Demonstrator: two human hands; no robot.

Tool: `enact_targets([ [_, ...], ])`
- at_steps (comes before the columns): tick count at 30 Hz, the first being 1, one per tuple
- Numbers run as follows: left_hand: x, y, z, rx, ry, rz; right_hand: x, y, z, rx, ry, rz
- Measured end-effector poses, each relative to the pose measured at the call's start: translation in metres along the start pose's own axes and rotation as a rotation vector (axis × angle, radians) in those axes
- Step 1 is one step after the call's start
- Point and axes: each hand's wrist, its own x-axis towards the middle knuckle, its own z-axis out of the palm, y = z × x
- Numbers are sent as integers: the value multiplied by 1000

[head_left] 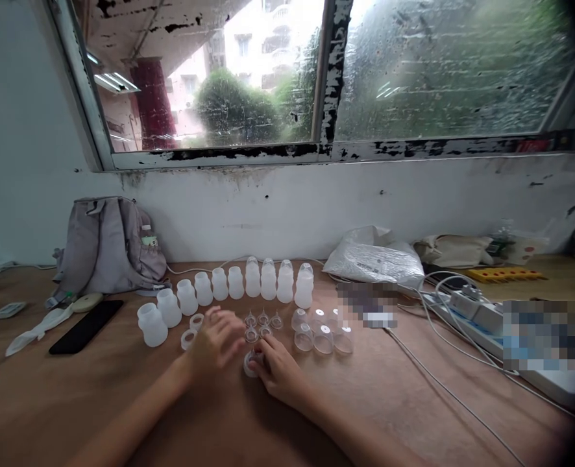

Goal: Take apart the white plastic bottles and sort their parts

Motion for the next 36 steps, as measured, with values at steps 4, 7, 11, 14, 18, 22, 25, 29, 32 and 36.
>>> enact_targets([
  [4, -24, 9, 11, -83, -28, 139, 1, -2, 4, 72, 41, -27],
  [7, -27, 10, 16, -109, -100, 168, 2, 0, 7, 98, 49, -11],
  [11, -28, 12, 15, -152, -165, 149, 2, 2, 8, 150, 24, 43],
  [14, -29, 14, 13, -182, -183, 104, 1, 0, 6, 219, 2, 69],
  [18, -27, 15, 14, -241, -196, 65, 2, -3, 2, 288, -38, 120],
  [22, -26, 16, 14, -283, -215, 30, 3, -3, 3, 282, -40, 99],
  [25, -27, 16, 15, -287, -226, 15, 3, 0, 5, 271, -25, 82],
  [29, -28, 15, 15, -278, -227, 8, 3, 2, 6, 261, 7, 70],
  [32, -28, 14, 14, -269, -225, 18, 3, 2, 5, 251, 22, 41],
  [36, -28, 12, 15, -250, -214, 44, 4, 1, 2, 240, 77, 48],
])
